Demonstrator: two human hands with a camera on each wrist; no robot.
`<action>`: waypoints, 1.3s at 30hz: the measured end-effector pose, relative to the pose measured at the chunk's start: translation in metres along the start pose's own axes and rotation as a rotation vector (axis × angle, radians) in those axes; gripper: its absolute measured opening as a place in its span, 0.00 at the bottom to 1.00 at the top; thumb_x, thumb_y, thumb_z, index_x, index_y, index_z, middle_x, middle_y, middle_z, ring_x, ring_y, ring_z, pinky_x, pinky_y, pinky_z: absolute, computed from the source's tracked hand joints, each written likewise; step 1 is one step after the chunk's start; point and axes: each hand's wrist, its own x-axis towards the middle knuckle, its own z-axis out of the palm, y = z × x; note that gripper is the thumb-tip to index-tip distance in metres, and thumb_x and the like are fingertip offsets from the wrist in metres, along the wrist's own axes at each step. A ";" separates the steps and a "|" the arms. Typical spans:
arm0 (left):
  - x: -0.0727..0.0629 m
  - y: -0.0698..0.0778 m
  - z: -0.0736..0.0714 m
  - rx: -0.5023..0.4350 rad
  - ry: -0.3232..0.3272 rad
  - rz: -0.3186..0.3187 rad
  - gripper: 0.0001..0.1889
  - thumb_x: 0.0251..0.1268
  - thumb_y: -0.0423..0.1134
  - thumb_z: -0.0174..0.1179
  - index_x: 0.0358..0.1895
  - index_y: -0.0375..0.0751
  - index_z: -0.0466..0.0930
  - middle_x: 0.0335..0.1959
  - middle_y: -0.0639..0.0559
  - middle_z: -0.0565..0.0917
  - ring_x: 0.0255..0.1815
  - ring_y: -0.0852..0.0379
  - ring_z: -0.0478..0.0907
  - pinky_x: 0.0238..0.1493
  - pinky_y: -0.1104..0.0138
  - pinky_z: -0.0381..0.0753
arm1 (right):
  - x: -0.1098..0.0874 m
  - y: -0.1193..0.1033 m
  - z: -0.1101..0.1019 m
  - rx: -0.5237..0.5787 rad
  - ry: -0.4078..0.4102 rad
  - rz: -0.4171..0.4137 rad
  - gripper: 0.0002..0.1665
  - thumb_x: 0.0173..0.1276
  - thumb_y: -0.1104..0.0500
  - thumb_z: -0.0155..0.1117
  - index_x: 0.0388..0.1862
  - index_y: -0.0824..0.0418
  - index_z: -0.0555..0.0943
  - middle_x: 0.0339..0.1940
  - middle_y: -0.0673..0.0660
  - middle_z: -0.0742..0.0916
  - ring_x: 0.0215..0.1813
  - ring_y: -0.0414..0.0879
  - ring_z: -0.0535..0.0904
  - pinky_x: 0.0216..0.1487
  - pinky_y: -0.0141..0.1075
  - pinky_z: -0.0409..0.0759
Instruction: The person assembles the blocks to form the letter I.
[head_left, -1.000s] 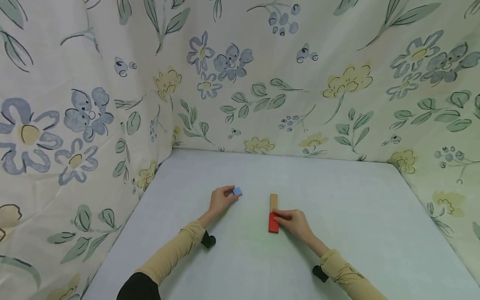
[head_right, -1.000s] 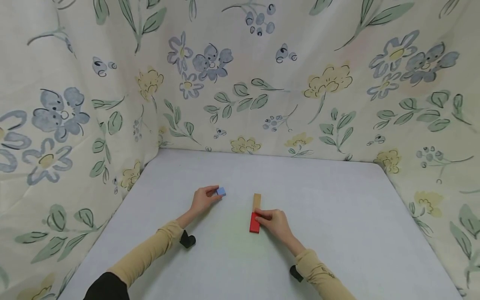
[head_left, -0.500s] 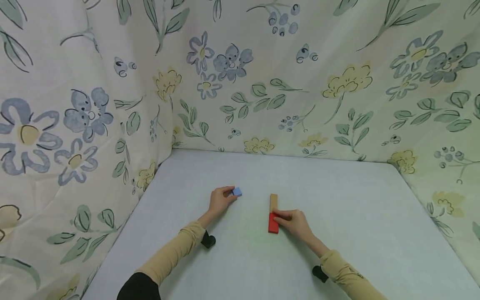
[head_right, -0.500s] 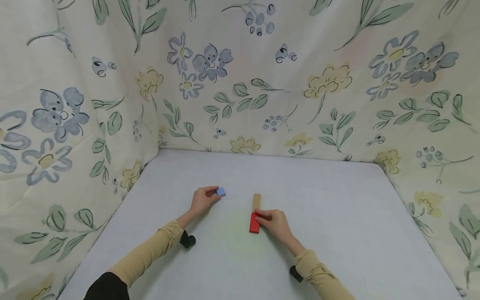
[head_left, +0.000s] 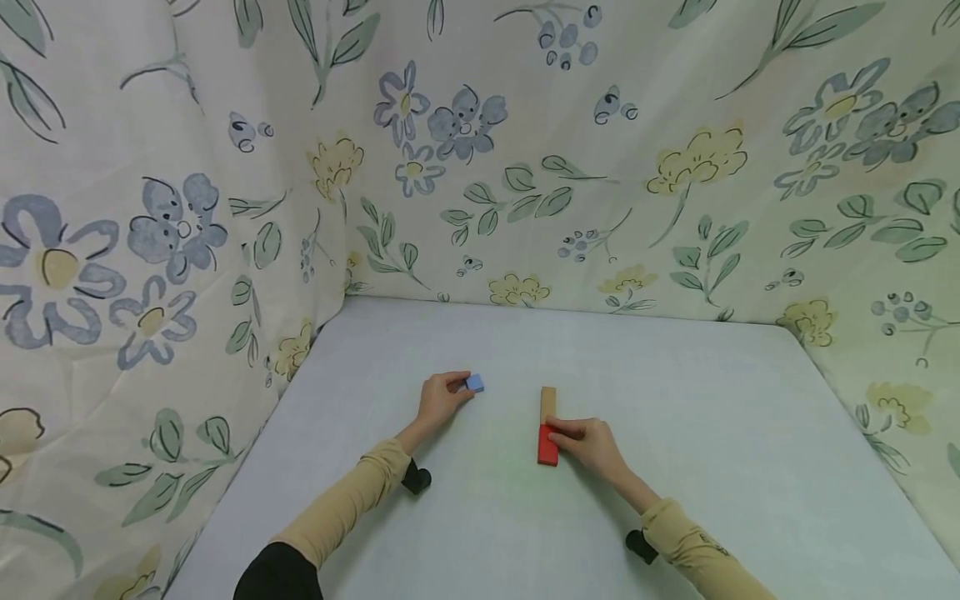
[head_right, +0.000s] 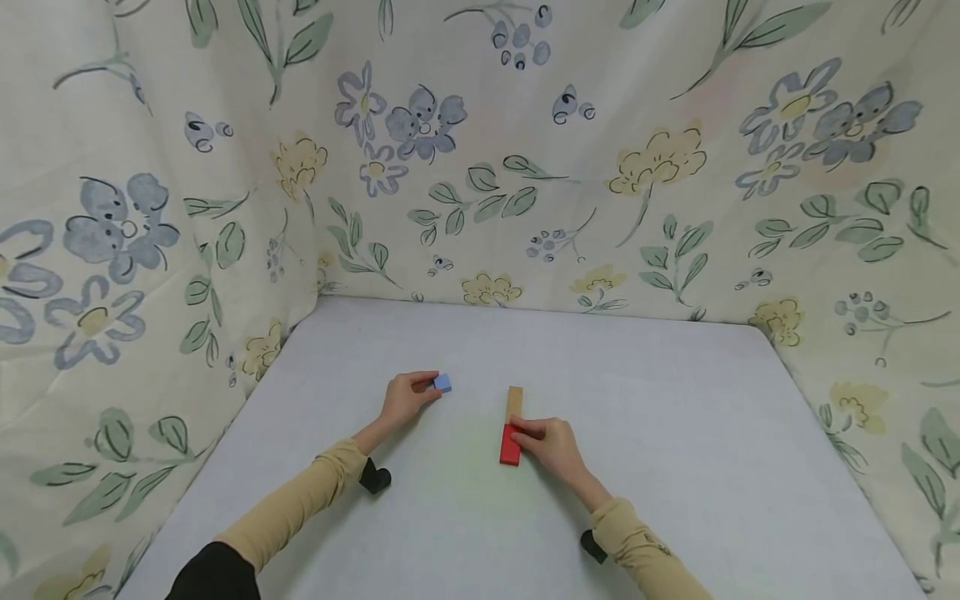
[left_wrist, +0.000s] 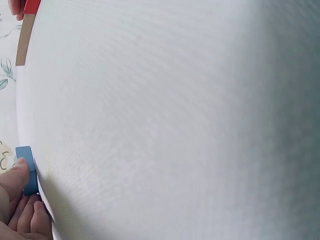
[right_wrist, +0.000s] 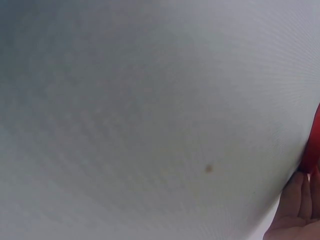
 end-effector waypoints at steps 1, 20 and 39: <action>0.000 0.000 0.000 -0.001 0.000 -0.003 0.19 0.54 0.29 0.67 0.51 0.31 0.81 0.52 0.38 0.83 0.55 0.46 0.80 0.54 0.59 0.81 | 0.000 0.000 0.000 0.000 0.000 -0.001 0.19 0.58 0.60 0.70 0.50 0.60 0.84 0.48 0.57 0.87 0.54 0.51 0.82 0.50 0.30 0.82; -0.001 0.002 0.000 -0.026 -0.005 -0.040 0.18 0.54 0.28 0.66 0.51 0.31 0.81 0.52 0.38 0.83 0.55 0.47 0.80 0.54 0.60 0.81 | -0.001 0.002 0.000 0.005 -0.006 -0.019 0.19 0.59 0.60 0.70 0.50 0.60 0.84 0.49 0.58 0.87 0.54 0.52 0.82 0.48 0.27 0.81; -0.006 0.006 -0.002 -0.011 -0.028 -0.039 0.18 0.54 0.28 0.67 0.51 0.32 0.81 0.52 0.39 0.83 0.55 0.48 0.80 0.53 0.61 0.81 | -0.001 0.002 0.000 -0.004 -0.006 -0.052 0.19 0.59 0.59 0.69 0.51 0.61 0.84 0.50 0.58 0.86 0.54 0.53 0.82 0.47 0.24 0.79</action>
